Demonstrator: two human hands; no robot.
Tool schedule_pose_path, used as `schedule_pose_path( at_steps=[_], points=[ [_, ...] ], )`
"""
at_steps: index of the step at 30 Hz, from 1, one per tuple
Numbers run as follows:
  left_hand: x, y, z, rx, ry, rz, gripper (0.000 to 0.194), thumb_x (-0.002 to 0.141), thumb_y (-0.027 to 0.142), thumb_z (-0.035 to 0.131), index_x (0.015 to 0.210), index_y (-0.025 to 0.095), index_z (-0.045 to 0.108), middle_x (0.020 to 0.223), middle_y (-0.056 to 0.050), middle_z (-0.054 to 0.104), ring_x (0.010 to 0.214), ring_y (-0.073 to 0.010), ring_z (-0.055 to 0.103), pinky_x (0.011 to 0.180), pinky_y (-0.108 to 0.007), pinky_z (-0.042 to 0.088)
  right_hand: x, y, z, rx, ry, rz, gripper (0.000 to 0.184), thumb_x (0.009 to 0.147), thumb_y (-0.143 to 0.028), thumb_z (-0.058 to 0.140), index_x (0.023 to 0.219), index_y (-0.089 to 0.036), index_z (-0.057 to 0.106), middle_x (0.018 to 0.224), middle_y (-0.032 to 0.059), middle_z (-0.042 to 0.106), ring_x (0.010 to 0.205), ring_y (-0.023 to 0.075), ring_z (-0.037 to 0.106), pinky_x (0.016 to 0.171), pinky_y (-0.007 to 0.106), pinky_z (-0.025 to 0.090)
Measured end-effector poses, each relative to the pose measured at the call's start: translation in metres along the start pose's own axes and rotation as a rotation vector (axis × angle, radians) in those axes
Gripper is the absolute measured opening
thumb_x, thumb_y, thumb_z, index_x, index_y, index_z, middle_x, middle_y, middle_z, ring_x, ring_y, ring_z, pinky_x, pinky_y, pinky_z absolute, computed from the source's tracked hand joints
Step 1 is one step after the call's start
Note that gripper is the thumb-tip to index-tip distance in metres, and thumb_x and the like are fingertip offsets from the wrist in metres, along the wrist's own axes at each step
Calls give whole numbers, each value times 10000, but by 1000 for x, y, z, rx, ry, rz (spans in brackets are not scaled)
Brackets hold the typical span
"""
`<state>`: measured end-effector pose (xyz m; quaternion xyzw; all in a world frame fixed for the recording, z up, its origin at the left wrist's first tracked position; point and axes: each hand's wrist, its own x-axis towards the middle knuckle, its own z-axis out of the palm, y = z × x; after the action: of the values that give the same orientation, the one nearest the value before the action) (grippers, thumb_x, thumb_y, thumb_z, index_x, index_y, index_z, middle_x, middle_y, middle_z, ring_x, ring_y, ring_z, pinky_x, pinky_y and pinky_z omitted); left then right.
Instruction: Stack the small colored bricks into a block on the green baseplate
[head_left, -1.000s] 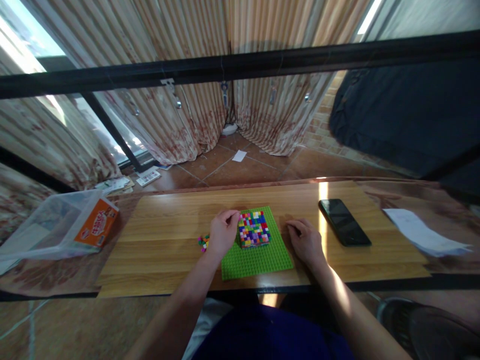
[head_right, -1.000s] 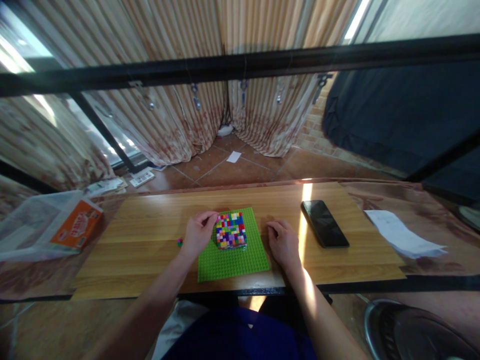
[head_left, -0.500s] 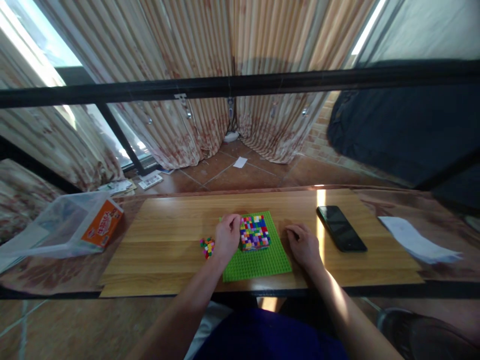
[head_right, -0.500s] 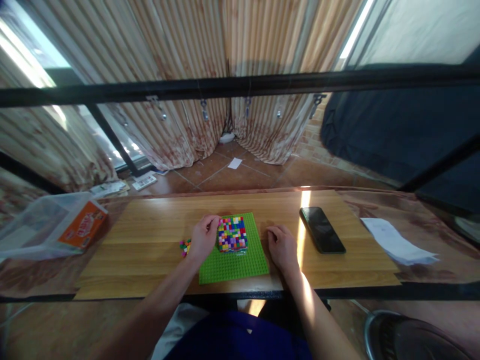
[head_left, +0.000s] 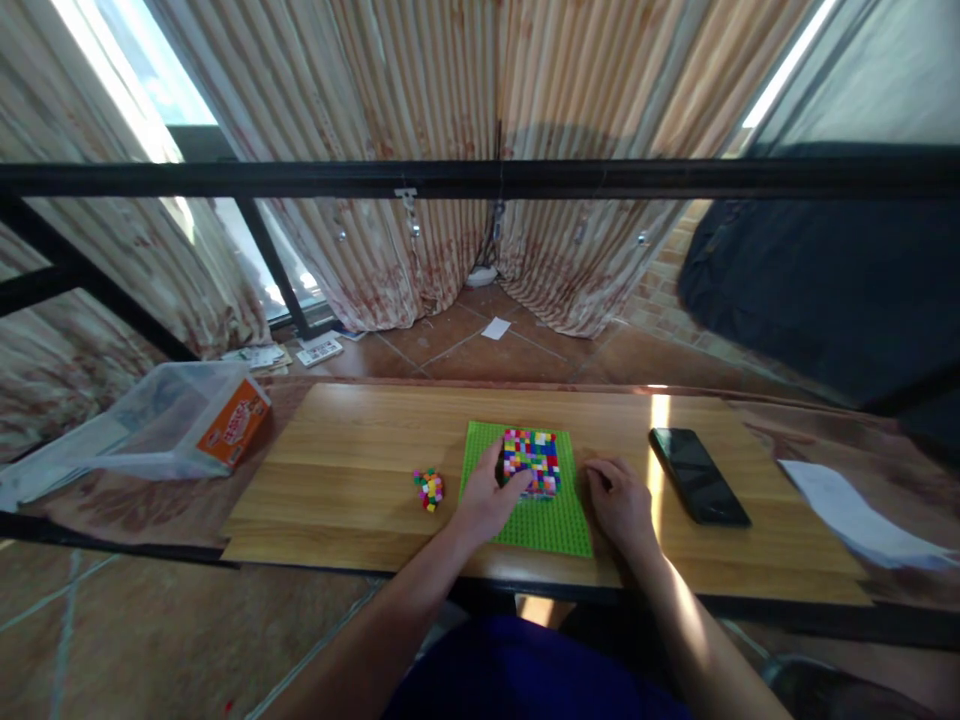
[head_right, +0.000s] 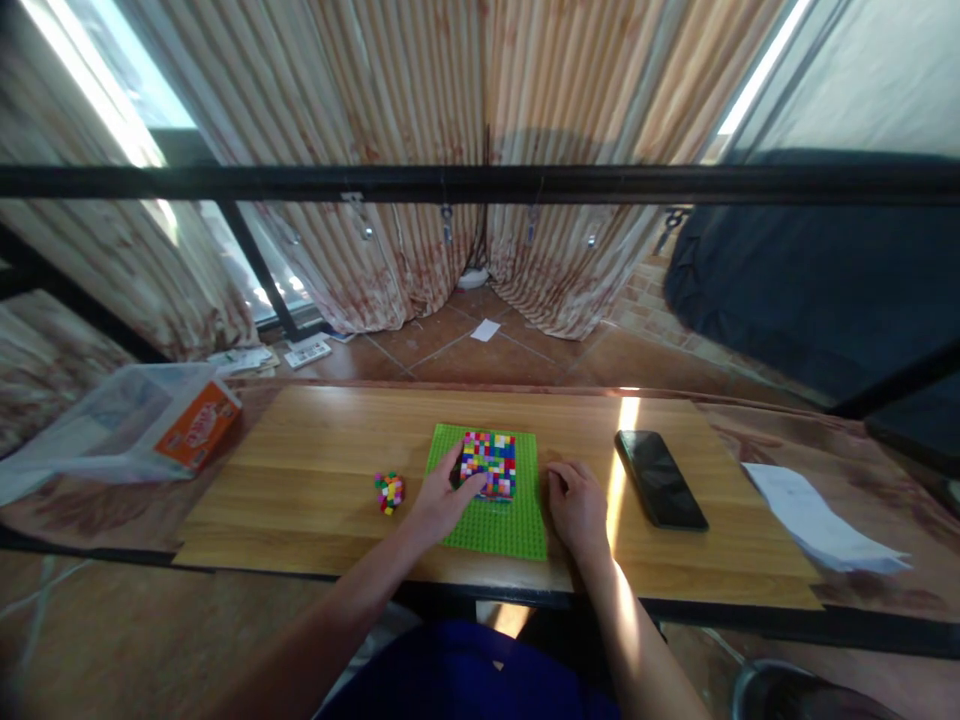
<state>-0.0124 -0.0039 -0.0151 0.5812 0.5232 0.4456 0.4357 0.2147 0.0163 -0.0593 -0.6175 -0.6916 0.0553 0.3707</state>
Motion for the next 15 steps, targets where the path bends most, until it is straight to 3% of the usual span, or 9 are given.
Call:
schedule_pose_path(
  at_steps=[3, 6, 8, 12, 15],
  points=[
    [3, 1, 4, 13, 6, 30, 573, 840, 332, 636, 1362, 178, 457, 1245, -102, 646, 1114, -215, 620, 993, -392, 477, 0, 2, 0, -7, -18, -8, 271, 893, -315, 470, 880, -188, 709, 925, 78, 673, 806, 198, 613, 707, 319, 477],
    [-7, -2, -4, 134, 86, 55, 508, 851, 334, 614, 1315, 159, 504, 1269, -128, 623, 1152, -235, 596, 993, -404, 479, -1, 4, 0, -12, -7, -1, 279, 890, -325, 469, 864, -188, 711, 931, 78, 676, 800, 195, 620, 703, 315, 476],
    [-16, -7, -23, 239, 156, 80, 425, 870, 293, 570, 1275, 168, 540, 1251, -124, 626, 1146, -233, 593, 985, -409, 485, -1, 4, 0, -17, -2, -2, 285, 891, -330, 469, 867, -186, 714, 931, 80, 677, 797, 195, 621, 701, 316, 477],
    [-30, -20, -82, 470, 296, 62, 335, 873, 157, 469, 1175, 178, 611, 1127, -101, 655, 1048, -206, 622, 958, -395, 501, -1, 4, 0, -19, -4, -11, 289, 894, -334, 468, 882, -184, 715, 921, 81, 677, 804, 199, 618, 707, 320, 476],
    [-32, -29, -118, 660, 278, 26, 321, 851, 119, 461, 1099, 167, 660, 1089, -102, 659, 1053, -222, 612, 981, -414, 488, -1, 2, -1, -23, -2, -7, 288, 894, -334, 469, 881, -184, 715, 914, 82, 677, 804, 203, 614, 702, 325, 472]
  ],
)
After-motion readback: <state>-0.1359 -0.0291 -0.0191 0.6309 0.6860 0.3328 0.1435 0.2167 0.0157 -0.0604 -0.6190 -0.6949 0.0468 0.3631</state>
